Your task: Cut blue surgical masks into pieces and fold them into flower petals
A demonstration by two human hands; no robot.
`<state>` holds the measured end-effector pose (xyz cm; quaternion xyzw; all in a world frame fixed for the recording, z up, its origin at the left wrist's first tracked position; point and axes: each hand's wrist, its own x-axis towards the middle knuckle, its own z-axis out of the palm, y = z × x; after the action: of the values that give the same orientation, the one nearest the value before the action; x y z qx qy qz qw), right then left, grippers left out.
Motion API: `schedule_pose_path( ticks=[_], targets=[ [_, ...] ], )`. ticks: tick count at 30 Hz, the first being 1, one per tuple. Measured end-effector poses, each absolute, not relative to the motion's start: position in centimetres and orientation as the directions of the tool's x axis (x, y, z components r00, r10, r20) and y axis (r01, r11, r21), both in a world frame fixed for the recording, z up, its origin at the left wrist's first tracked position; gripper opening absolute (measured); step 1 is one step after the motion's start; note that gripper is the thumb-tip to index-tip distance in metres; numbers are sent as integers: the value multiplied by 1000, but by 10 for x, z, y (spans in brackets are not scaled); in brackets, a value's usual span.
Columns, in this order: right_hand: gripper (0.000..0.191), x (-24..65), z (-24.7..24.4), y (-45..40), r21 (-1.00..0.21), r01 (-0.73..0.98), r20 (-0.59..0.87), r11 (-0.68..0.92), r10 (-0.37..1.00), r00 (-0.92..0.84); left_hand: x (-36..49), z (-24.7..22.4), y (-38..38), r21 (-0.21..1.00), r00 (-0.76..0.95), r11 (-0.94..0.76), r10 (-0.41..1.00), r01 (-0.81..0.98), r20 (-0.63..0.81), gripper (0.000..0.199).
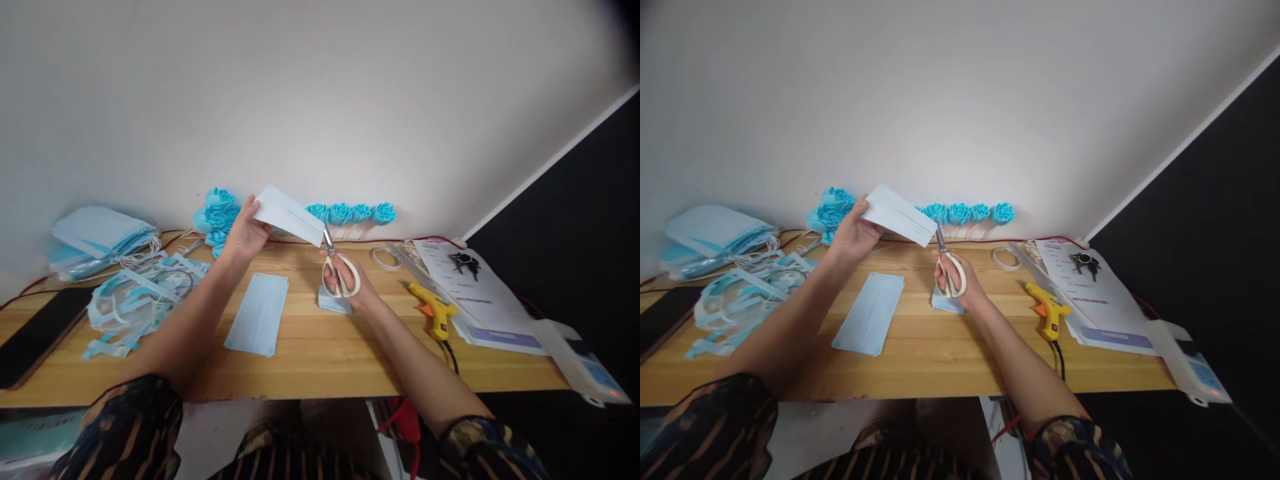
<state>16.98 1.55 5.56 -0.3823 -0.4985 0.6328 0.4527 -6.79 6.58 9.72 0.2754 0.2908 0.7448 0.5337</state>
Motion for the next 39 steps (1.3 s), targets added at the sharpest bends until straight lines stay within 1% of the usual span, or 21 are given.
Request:
schedule_pose_path(
  ticks=[1,2,4,8,13,17,20,23,25,27,28,29,31,32,34,35,37,39],
  targets=[
    [71,169,55,15,-970,-215,-42,-111,953,-299,-60,96,63,702,-238,-250,964,-667,117,33],
    [71,169,55,15,-963,-238,-51,-127,952,-301,-51,93,59,692,-178,-224,974,-686,140,36],
    [72,168,54,16,-949,-276,-63,-154,948,-312,-31,85,50,711,-65,-171,983,-682,174,42],
    [72,168,53,16,-948,-282,-42,-147,937,-347,-3,70,36,775,2,-153,981,-614,195,52],
    [70,166,53,13,-966,-241,3,-93,930,-368,-2,72,34,763,-156,-265,964,-590,214,54],
    [67,166,51,12,-968,-239,26,-72,923,-384,-6,75,35,760,-171,-233,972,-607,161,56],
    [68,169,52,13,-979,-194,21,-65,910,-414,-6,75,36,750,-211,-236,969,-618,130,54],
    [66,175,54,15,-997,-81,48,8,867,-497,-12,77,40,752,-270,-255,957,-608,106,47],
    [59,182,58,18,-992,59,61,110,837,-544,-21,81,45,754,-329,-283,940,-593,94,44],
    [51,191,63,24,-932,259,77,254,837,-542,-32,86,51,744,-415,-351,903,-569,110,41],
    [50,197,65,28,-872,372,89,318,850,-519,-37,89,53,736,-453,-390,882,-553,127,41],
    [51,203,66,32,-804,481,94,349,874,-476,-40,92,54,733,-480,-414,867,-540,135,42],
    [56,218,66,41,-666,671,110,326,932,-344,-41,96,53,742,-488,-416,862,-527,137,43],
    [55,225,65,46,-592,750,115,296,952,-284,-39,96,51,752,-470,-398,873,-525,134,43],
    [49,239,61,55,-463,853,95,241,970,-222,-29,94,44,781,-404,-343,906,-522,128,44],
    [45,244,59,58,-432,877,78,208,978,-194,-24,92,41,801,-363,-308,924,-513,122,45],
    [36,251,57,61,-414,895,75,167,986,-149,-15,86,34,852,-286,-245,951,-463,118,46],
    [32,249,58,60,-469,868,147,162,984,-104,-9,80,30,895,-249,-228,959,-383,137,44]
  ],
)
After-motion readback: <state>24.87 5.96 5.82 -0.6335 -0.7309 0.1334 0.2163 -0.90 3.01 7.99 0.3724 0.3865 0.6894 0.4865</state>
